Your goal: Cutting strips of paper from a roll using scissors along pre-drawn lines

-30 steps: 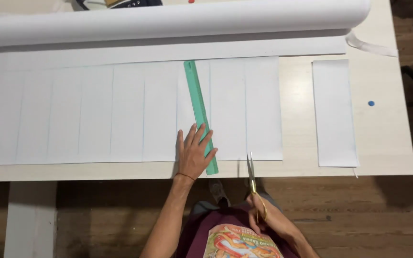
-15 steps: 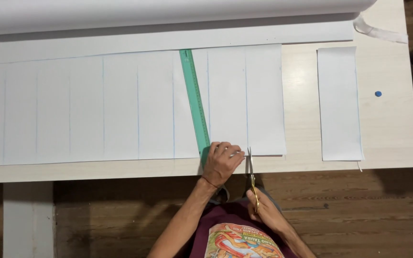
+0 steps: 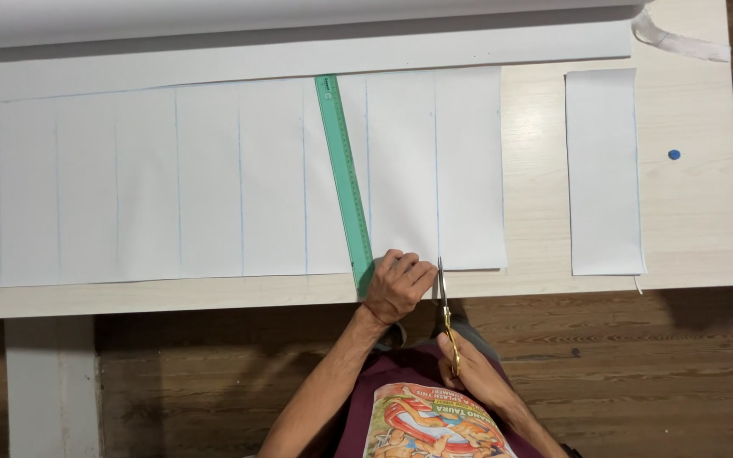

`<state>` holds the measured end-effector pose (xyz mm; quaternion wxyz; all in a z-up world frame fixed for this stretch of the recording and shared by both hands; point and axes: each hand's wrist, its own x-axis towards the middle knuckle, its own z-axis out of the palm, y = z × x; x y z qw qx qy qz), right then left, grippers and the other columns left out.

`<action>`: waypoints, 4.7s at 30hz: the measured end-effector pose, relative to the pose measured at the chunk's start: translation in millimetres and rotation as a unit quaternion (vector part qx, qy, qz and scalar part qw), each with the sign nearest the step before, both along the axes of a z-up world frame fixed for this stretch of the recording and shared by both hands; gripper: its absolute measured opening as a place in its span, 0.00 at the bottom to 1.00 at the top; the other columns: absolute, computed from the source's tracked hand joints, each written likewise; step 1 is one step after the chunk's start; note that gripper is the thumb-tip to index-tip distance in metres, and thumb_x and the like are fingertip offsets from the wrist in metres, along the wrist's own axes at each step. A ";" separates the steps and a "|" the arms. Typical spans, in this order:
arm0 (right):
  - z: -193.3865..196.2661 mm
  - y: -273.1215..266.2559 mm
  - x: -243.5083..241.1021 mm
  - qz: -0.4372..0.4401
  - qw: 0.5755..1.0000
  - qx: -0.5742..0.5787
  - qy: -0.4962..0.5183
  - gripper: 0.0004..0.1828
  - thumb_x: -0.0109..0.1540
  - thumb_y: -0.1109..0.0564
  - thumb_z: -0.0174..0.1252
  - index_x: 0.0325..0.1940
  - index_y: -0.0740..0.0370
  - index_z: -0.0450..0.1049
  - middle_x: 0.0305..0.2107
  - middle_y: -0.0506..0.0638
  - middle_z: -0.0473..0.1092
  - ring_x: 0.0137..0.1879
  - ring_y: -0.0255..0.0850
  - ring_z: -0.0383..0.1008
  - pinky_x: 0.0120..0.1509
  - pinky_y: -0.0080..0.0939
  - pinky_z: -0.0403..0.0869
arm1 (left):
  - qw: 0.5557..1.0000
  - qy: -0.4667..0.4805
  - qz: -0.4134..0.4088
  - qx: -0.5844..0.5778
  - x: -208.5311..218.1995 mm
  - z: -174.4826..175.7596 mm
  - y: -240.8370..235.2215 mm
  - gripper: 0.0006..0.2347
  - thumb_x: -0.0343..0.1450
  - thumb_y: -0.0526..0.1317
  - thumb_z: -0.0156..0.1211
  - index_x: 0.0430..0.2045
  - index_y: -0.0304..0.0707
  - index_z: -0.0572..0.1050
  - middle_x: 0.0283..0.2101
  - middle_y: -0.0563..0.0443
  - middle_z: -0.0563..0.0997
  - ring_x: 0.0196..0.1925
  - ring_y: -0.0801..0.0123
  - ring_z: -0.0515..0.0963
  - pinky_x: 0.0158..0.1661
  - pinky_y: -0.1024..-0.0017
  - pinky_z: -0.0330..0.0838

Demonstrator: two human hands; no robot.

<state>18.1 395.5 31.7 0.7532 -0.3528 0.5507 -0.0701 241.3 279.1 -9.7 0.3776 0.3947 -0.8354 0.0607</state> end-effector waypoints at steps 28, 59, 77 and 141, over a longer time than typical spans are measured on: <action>-8.5 -6.8 8.7 -0.043 0.999 -0.005 -0.018 0.27 0.79 0.29 0.47 0.44 0.53 0.59 0.16 0.50 0.61 0.21 0.35 0.55 0.30 0.38 0.53 | 0.999 0.013 0.031 0.000 -5.3 -1.0 3.1 0.05 0.81 0.28 0.69 0.37 0.37 0.87 0.41 0.54 0.87 0.39 0.61 0.80 0.38 0.63 0.71; -5.8 -19.0 14.5 -0.051 0.998 -0.031 -0.019 0.26 0.79 0.30 0.49 0.44 0.54 0.60 0.13 0.49 0.63 0.17 0.33 0.52 0.23 0.37 0.50 | 1.000 0.002 0.014 0.014 -4.0 -7.5 3.7 0.05 0.81 0.28 0.68 0.37 0.34 0.87 0.41 0.50 0.86 0.42 0.59 0.83 0.38 0.62 0.71; 10.3 -35.9 21.2 -0.131 0.987 0.035 -0.081 0.26 0.78 0.31 0.53 0.42 0.52 0.59 0.12 0.44 0.56 0.15 0.32 0.46 0.19 0.35 0.46 | 1.000 0.009 0.007 0.006 -3.9 -6.2 4.3 0.05 0.81 0.28 0.68 0.37 0.34 0.88 0.42 0.49 0.87 0.43 0.59 0.84 0.38 0.62 0.72; 7.3 -127.1 34.8 -0.103 0.994 -0.026 -0.037 0.39 0.79 0.24 0.51 0.55 0.66 0.75 0.12 0.50 0.60 0.10 0.35 0.50 0.13 0.36 0.54 | 0.918 -0.189 0.043 0.346 -15.8 -28.9 51.7 0.16 0.69 0.38 0.66 0.49 0.36 0.89 0.74 0.52 0.80 0.88 0.44 0.60 0.87 0.24 0.35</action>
